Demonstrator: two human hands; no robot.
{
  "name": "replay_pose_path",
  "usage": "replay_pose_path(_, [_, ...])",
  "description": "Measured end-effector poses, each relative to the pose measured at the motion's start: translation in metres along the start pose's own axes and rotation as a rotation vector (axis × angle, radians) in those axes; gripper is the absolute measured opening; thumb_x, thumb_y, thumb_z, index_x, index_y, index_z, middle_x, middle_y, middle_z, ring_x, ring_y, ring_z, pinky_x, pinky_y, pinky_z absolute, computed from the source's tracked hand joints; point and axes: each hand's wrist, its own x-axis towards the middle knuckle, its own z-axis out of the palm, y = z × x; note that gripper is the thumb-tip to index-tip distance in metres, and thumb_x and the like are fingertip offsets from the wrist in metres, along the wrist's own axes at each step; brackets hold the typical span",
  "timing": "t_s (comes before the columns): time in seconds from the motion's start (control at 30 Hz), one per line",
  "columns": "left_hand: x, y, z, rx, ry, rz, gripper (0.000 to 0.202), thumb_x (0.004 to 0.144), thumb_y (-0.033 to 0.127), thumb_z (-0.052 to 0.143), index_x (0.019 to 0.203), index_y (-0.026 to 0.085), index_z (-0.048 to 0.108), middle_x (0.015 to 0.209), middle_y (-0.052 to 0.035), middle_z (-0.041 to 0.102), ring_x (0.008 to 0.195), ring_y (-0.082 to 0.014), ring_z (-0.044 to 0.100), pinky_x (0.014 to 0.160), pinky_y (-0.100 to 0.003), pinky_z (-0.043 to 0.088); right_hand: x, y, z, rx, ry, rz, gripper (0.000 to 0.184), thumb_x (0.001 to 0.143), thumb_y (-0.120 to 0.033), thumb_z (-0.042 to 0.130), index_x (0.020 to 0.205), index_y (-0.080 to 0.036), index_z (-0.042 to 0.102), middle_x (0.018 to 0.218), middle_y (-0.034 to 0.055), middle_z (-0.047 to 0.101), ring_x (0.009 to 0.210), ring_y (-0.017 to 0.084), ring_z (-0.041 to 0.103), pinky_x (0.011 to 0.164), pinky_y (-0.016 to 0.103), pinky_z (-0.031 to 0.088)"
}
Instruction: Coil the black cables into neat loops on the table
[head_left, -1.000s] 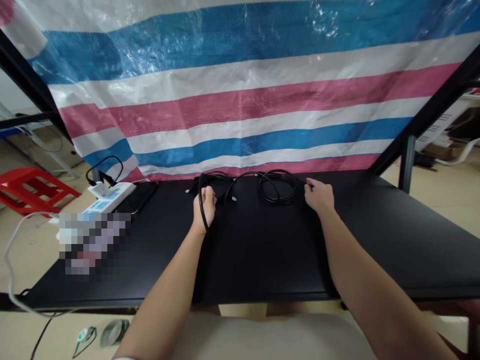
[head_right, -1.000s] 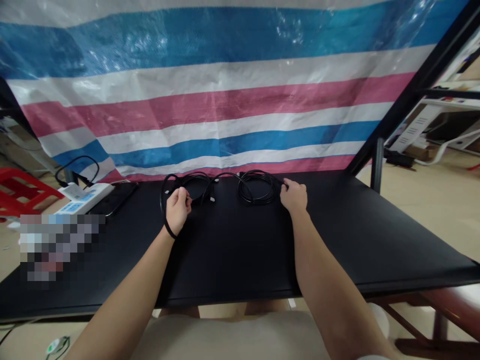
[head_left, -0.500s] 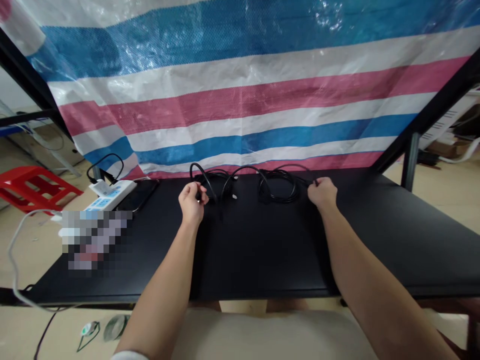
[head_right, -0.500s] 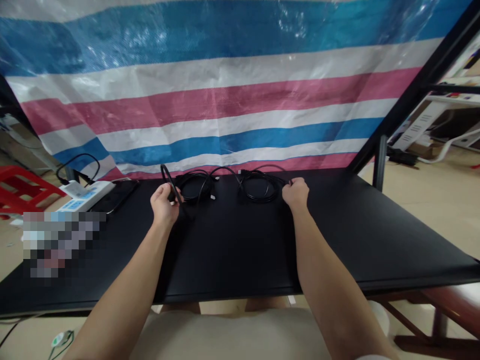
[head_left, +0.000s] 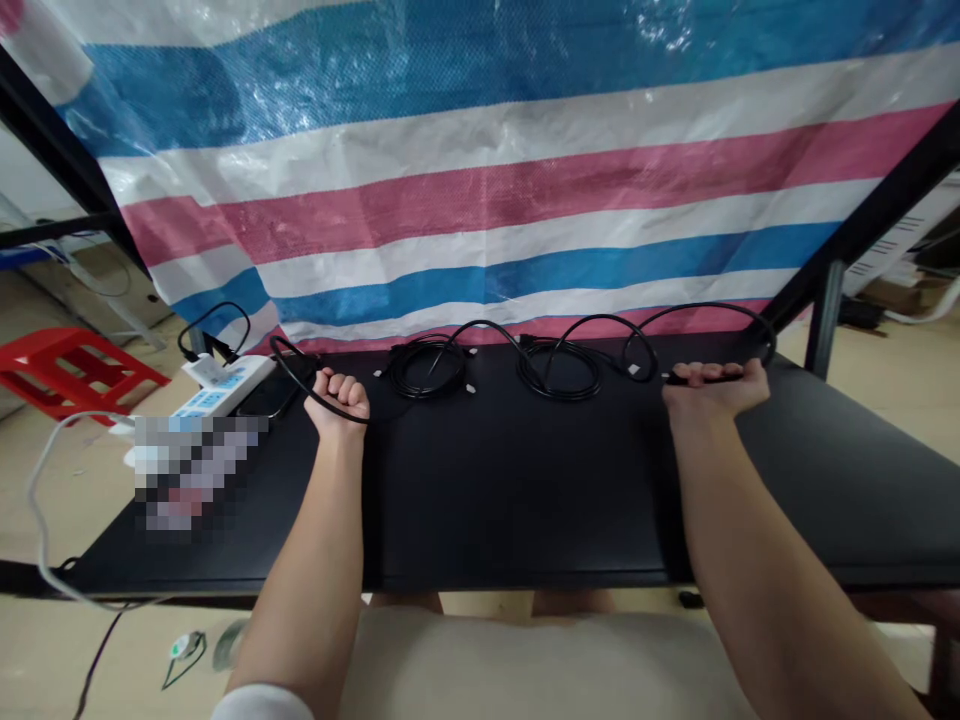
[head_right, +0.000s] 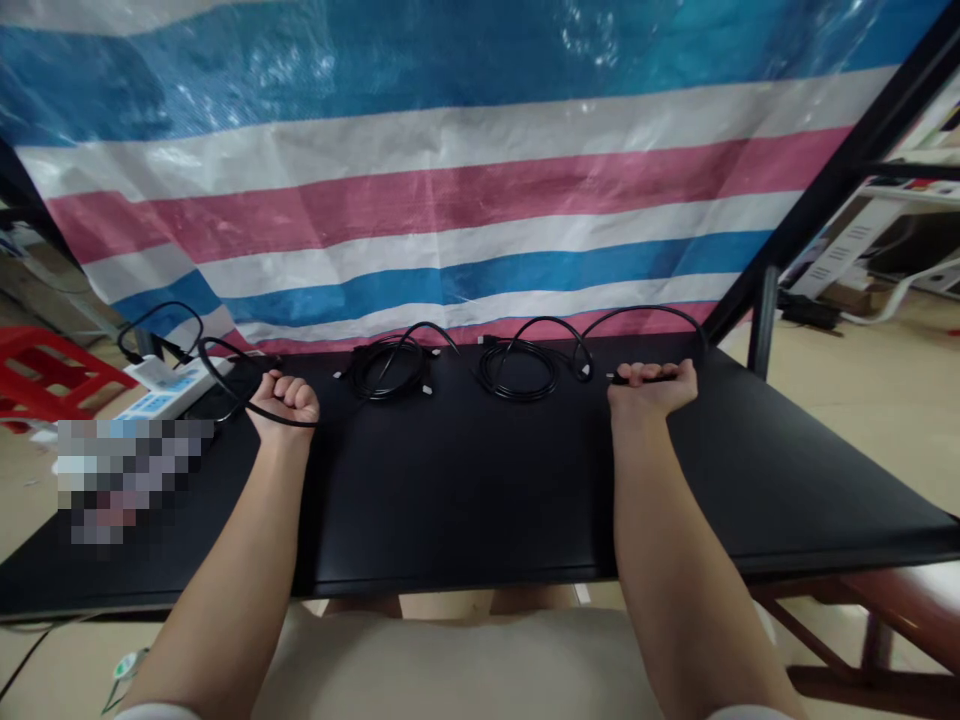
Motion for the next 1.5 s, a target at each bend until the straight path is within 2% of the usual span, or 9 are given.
replay_pose_path(0.1, [-0.001, 0.003, 0.001, -0.008, 0.015, 0.019, 0.037, 0.095, 0.020, 0.029, 0.061, 0.018, 0.041, 0.041, 0.0093, 0.022, 0.029, -0.0044, 0.020, 0.029, -0.015, 0.016, -0.010, -0.003, 0.007, -0.002, 0.114, 0.031, 0.045, 0.094, -0.028, 0.014, 0.053, -0.020, 0.032, 0.037, -0.0086, 0.019, 0.029, 0.006, 0.016, 0.032, 0.017, 0.021])
replay_pose_path(0.23, [-0.004, 0.001, 0.004, 0.023, 0.004, 0.001, 0.035, 0.094, 0.017, 0.031, 0.060, 0.018, 0.041, 0.041, 0.0096, 0.021, 0.029, -0.0042, 0.020, 0.028, -0.015, 0.016, -0.003, 0.003, 0.007, -0.081, 0.021, -0.008, 0.045, 0.094, -0.034, 0.016, 0.052, -0.022, 0.025, 0.039, -0.0086, 0.016, 0.031, 0.007, 0.020, 0.034, 0.020, 0.029])
replay_pose_path(0.37, [-0.008, -0.002, 0.008, 0.026, 0.002, -0.030, 0.037, 0.094, 0.015, 0.028, 0.060, 0.017, 0.042, 0.041, 0.0096, 0.022, 0.029, -0.0039, 0.020, 0.028, -0.014, 0.016, 0.017, 0.022, -0.002, -0.284, -0.166, -0.308, 0.040, 0.082, -0.043, 0.049, 0.058, -0.024, 0.024, 0.048, -0.0096, 0.025, 0.039, 0.008, 0.029, 0.042, 0.023, 0.039])
replay_pose_path(0.47, [-0.006, -0.003, 0.007, 0.057, -0.020, -0.036, 0.034, 0.092, 0.016, 0.034, 0.059, 0.018, 0.041, 0.042, 0.0096, 0.021, 0.030, -0.0041, 0.021, 0.029, -0.015, 0.017, 0.025, 0.039, -0.012, -0.594, -0.334, -0.595, 0.056, 0.049, -0.043, 0.079, 0.069, -0.025, 0.029, 0.065, -0.0093, 0.037, 0.052, 0.008, 0.037, 0.053, 0.027, 0.045])
replay_pose_path(0.63, [-0.002, -0.003, 0.002, 0.082, -0.064, -0.038, 0.031, 0.091, 0.017, 0.037, 0.061, 0.018, 0.042, 0.044, 0.0095, 0.021, 0.031, -0.0047, 0.020, 0.029, -0.015, 0.018, 0.027, 0.054, -0.024, -1.100, -0.488, -0.847, 0.074, 0.033, -0.041, 0.086, 0.085, -0.023, 0.037, 0.091, 0.0019, 0.042, 0.088, 0.023, 0.049, 0.081, 0.046, 0.045])
replay_pose_path(0.93, [-0.007, -0.006, 0.009, 0.068, -0.013, -0.035, 0.038, 0.093, 0.015, 0.029, 0.057, 0.017, 0.041, 0.043, 0.0093, 0.018, 0.030, -0.0041, 0.019, 0.029, -0.015, 0.015, 0.027, 0.043, -0.012, -0.792, -0.138, -0.573, 0.052, 0.060, -0.049, 0.074, 0.071, -0.026, 0.030, 0.067, -0.0064, 0.050, 0.053, 0.011, 0.050, 0.048, 0.027, 0.046])
replay_pose_path(1.1, [-0.009, -0.010, 0.010, 0.118, -0.057, -0.072, 0.034, 0.092, 0.018, 0.037, 0.058, 0.018, 0.041, 0.044, 0.0090, 0.020, 0.031, -0.0040, 0.020, 0.029, -0.015, 0.015, 0.014, 0.043, -0.007, -0.653, -0.240, -0.398, 0.041, 0.072, -0.057, 0.061, 0.070, -0.024, 0.037, 0.054, -0.0087, 0.051, 0.032, 0.006, 0.037, 0.027, 0.020, 0.028])
replay_pose_path(1.3, [-0.012, -0.017, 0.014, 0.133, -0.056, -0.109, 0.034, 0.092, 0.017, 0.035, 0.059, 0.017, 0.042, 0.045, 0.0086, 0.021, 0.031, -0.0038, 0.020, 0.030, -0.015, 0.015, 0.000, 0.059, -0.002, -0.570, -0.360, -0.269, 0.047, 0.076, -0.066, 0.048, 0.061, -0.024, 0.033, 0.043, -0.0107, 0.028, 0.036, 0.008, 0.038, 0.030, 0.019, 0.033])
replay_pose_path(1.5, [-0.014, -0.026, 0.016, 0.152, -0.062, -0.150, 0.034, 0.092, 0.018, 0.037, 0.058, 0.017, 0.042, 0.045, 0.0083, 0.021, 0.031, -0.0042, 0.020, 0.029, -0.015, 0.015, -0.011, 0.082, -0.011, -0.879, -0.482, -0.556, 0.057, 0.050, -0.057, 0.076, 0.079, -0.024, 0.040, 0.074, -0.0047, 0.046, 0.059, 0.012, 0.051, 0.053, 0.029, 0.049])
